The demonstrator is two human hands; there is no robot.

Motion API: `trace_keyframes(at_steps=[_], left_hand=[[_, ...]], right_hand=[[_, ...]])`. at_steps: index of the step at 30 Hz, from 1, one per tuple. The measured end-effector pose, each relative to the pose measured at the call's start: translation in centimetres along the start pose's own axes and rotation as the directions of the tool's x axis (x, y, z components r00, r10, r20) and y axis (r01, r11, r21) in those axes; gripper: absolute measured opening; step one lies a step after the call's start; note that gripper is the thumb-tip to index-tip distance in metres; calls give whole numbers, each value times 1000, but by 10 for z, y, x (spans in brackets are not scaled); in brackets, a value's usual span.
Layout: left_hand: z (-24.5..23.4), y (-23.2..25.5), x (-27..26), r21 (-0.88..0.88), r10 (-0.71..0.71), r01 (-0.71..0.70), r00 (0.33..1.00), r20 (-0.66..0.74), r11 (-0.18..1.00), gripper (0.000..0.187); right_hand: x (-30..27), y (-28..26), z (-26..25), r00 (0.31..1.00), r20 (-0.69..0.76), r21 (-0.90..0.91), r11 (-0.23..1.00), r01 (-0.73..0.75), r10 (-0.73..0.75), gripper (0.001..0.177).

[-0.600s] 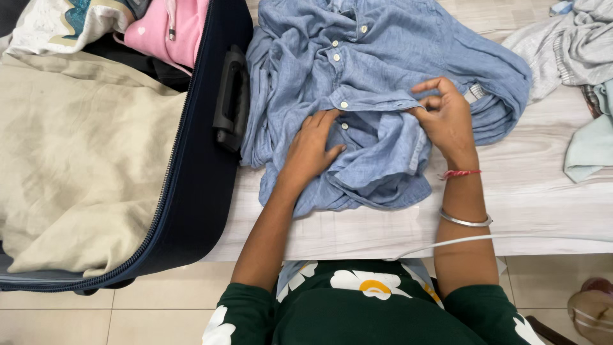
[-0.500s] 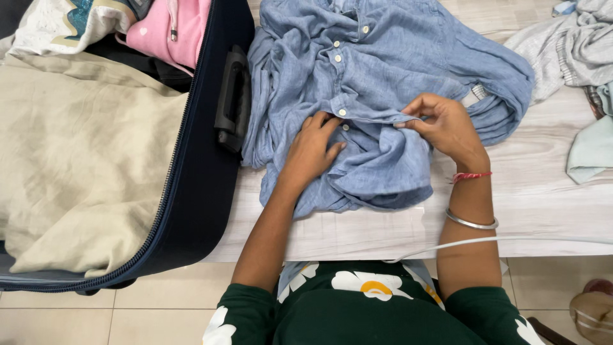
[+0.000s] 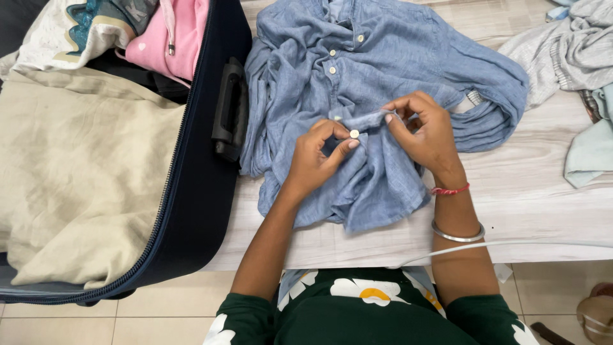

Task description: The person folds a blue button-up shirt, a striped hoodie, and a light green button-up shirt on a wooden surface. Each item is smoothed, folded into a compact rectangle, and placed into an open suitcase. The person also buttons the light green shirt before folding it.

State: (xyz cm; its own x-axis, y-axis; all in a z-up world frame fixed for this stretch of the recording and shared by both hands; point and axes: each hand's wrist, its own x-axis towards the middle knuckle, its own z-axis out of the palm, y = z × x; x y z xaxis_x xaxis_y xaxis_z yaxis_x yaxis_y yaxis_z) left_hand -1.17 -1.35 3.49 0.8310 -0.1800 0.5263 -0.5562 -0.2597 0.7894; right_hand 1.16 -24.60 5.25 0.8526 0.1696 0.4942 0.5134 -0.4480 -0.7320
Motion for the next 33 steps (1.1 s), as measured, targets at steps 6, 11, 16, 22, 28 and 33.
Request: trace_keyframes(at_steps=[6, 11, 16, 22, 28, 33], left_hand=[[10, -3, -3, -18, -69, 68, 995, -65, 998, 15], [14, -2, -2, 42, 23, -16, 985, -168, 999, 14], [20, 0, -9, -34, 37, -45, 977, -212, 998, 11], [35, -20, -10, -490, -248, 166, 963, -105, 855, 7], [29, -27, -11, -375, -289, 226, 950, -120, 899, 10], [21, -32, -7, -419, -199, 146, 976, -84, 896, 11]], right_hand=[[0, -21, 14, 985, 172, 49, 999, -20, 11, 13], [-1, -18, 16, 978, 181, 84, 989, -124, 107, 14], [-2, -8, 24, 986, 56, 113, 981, -160, 155, 14], [-6, -2, 38, 943, 218, 407, 854, -324, 253, 13], [-6, -1, 42, 953, 224, 449, 846, -287, 205, 13], [-5, -1, 50, 954, 187, 460, 837, -297, 236, 10]])
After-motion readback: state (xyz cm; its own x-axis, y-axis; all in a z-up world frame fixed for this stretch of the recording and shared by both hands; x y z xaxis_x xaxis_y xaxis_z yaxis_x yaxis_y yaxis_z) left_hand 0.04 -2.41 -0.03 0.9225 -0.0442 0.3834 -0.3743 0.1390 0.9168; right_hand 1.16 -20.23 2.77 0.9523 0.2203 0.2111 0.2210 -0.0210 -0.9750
